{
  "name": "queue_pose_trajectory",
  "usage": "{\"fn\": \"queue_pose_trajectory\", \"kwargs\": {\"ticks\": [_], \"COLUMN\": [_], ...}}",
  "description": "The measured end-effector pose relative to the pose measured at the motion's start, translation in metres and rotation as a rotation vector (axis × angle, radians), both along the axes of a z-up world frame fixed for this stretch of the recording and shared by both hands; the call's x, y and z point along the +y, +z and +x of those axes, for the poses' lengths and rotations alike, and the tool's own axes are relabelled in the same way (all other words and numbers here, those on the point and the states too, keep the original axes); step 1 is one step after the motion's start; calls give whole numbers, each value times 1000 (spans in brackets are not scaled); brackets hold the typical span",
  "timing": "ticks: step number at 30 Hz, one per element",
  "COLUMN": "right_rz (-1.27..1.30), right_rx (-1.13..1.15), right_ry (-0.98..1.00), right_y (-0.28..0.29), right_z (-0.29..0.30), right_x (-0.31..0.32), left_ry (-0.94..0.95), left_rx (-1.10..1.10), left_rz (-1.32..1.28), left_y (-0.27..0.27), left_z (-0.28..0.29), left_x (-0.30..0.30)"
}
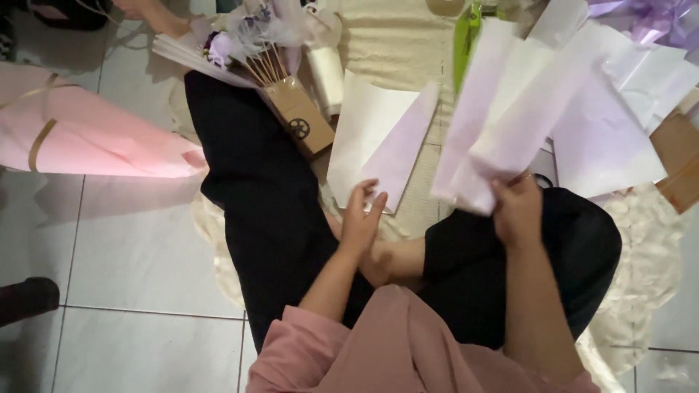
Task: The person folds sheets of wrapping paper and then cuts a long strip of white paper with scissors while sitting on the floor.
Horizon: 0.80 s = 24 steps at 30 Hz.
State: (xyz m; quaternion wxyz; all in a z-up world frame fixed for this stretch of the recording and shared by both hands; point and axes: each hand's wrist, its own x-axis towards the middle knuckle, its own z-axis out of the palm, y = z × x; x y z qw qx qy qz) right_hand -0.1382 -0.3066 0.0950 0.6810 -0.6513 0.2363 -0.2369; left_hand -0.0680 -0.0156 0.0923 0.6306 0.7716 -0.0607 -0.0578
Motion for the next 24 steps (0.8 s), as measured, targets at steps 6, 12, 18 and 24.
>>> {"fn": "queue_pose_trajectory", "kwargs": {"ticks": [6, 12, 18, 24], "right_rz": [80, 149, 331, 282], "right_rx": [85, 132, 209, 277], "right_ry": [171, 303, 275, 254], "right_y": [-1, -21, 16, 21], "right_z": [-33, -24, -6, -2], "right_x": [53, 62, 70, 71], "left_ry": [-137, -89, -134, -193], "left_rx": [356, 371, 547, 544], "left_rz": [-401, -362, -603, -563], "left_y": [8, -22, -26, -35], "left_z": [-7, 2, 5, 7], "left_x": [-9, -3, 4, 1]}}
